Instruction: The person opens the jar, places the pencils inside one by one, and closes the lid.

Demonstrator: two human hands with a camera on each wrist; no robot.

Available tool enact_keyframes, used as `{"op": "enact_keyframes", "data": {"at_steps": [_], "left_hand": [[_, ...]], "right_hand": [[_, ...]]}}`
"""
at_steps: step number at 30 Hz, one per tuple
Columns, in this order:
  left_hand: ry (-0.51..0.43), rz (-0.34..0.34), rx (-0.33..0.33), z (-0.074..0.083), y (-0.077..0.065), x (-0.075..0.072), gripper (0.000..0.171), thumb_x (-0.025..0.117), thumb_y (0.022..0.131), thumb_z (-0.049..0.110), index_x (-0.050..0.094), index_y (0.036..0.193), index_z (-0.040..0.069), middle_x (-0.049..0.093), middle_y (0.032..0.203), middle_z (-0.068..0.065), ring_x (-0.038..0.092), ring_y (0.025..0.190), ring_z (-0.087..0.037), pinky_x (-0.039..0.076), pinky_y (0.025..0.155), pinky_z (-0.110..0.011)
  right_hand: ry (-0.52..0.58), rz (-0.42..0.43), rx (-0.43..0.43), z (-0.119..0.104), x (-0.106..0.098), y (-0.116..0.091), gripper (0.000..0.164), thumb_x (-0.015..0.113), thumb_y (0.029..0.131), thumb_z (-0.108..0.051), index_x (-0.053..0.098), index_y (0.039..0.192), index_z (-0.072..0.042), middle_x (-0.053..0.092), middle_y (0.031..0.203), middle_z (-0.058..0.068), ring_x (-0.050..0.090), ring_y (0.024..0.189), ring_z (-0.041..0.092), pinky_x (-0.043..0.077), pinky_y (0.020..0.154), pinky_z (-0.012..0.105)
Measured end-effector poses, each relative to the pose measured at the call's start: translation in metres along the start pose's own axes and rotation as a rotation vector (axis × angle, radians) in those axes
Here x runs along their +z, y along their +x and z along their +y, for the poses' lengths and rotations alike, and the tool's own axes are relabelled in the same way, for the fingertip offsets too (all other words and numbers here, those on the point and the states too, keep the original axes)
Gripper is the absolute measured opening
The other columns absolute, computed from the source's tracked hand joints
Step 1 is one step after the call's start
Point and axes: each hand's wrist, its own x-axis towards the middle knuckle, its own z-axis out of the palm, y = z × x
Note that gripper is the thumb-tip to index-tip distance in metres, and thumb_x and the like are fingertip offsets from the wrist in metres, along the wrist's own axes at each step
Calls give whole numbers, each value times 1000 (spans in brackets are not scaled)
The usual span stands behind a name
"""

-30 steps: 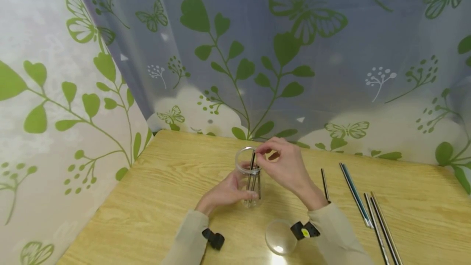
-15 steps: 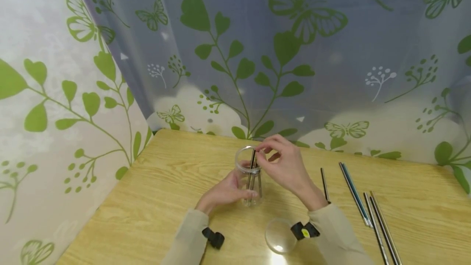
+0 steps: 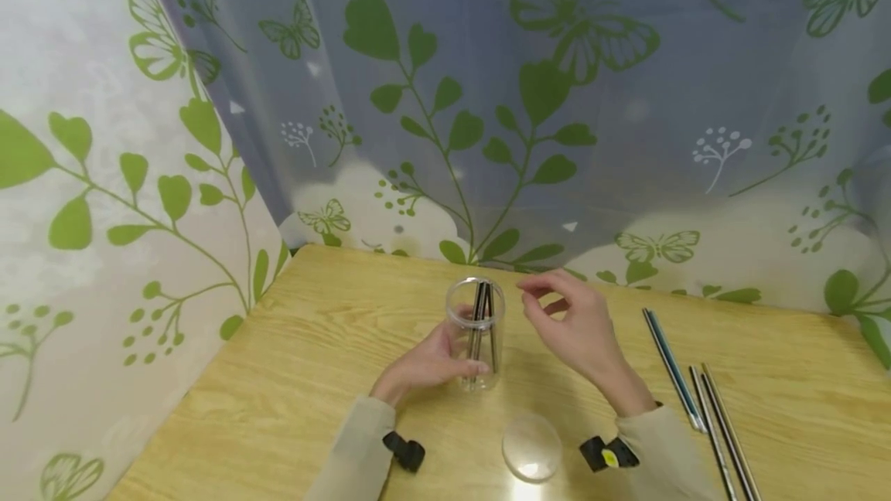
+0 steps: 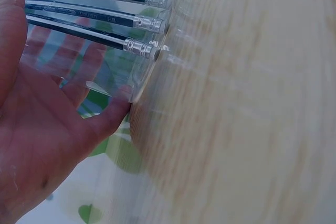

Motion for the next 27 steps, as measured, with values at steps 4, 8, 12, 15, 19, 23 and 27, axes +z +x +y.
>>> {"op": "enact_keyframes", "data": {"at_steps": [4, 8, 12, 15, 19, 23, 27], "left_hand": [[1, -10, 11, 0, 0, 0, 78, 79, 88, 10, 37, 152, 29, 49, 155, 4, 44, 146, -23, 39, 118, -48], [11, -17, 21, 0, 0, 0, 79, 79, 88, 12, 37, 152, 30, 48, 157, 4, 42, 148, -25, 38, 119, -51], [16, -25, 35, 0, 0, 0, 79, 78, 88, 13, 36, 153, 30, 45, 159, 4, 38, 150, -26, 31, 122, -57], [11, -23, 34, -1, 0, 1, 79, 78, 89, 13, 36, 154, 29, 45, 160, 4, 37, 151, -27, 27, 123, -60], [1, -13, 12, 0, -1, 1, 78, 78, 89, 13, 37, 153, 29, 47, 157, 7, 37, 151, -25, 25, 124, -59], [-2, -8, -2, 2, -1, 2, 77, 78, 89, 13, 38, 152, 31, 47, 157, 9, 37, 151, -24, 25, 124, -58], [0, -6, -4, 2, -2, 2, 78, 79, 88, 13, 38, 151, 33, 47, 157, 9, 37, 151, -25, 28, 123, -57]], "right_hand": [[12, 15, 17, 7, -9, -9, 20, 69, 93, 1, 76, 107, -11, 70, 102, -14, 62, 93, -6, 54, 73, 13], [-5, 26, 45, 13, -19, -19, 21, 70, 92, 1, 75, 109, -11, 70, 103, -16, 62, 95, -8, 53, 74, 11], [-50, 21, 84, 18, -27, -30, 21, 71, 93, -3, 75, 111, -15, 69, 104, -17, 61, 94, -11, 53, 73, 11], [-92, 18, 117, 24, -33, -37, 20, 72, 94, -7, 74, 112, -17, 68, 104, -18, 60, 93, -13, 53, 73, 11], [-126, 16, 167, 33, -39, -47, 19, 73, 95, -12, 74, 113, -16, 69, 104, -14, 58, 93, -15, 52, 73, 10], [-166, -3, 220, 39, -44, -55, 18, 71, 97, -19, 73, 114, -16, 70, 104, -10, 57, 92, -17, 52, 72, 11], [-183, -13, 248, 44, -48, -61, 20, 71, 98, -22, 73, 116, -14, 71, 105, -6, 56, 91, -19, 53, 70, 13]]}}
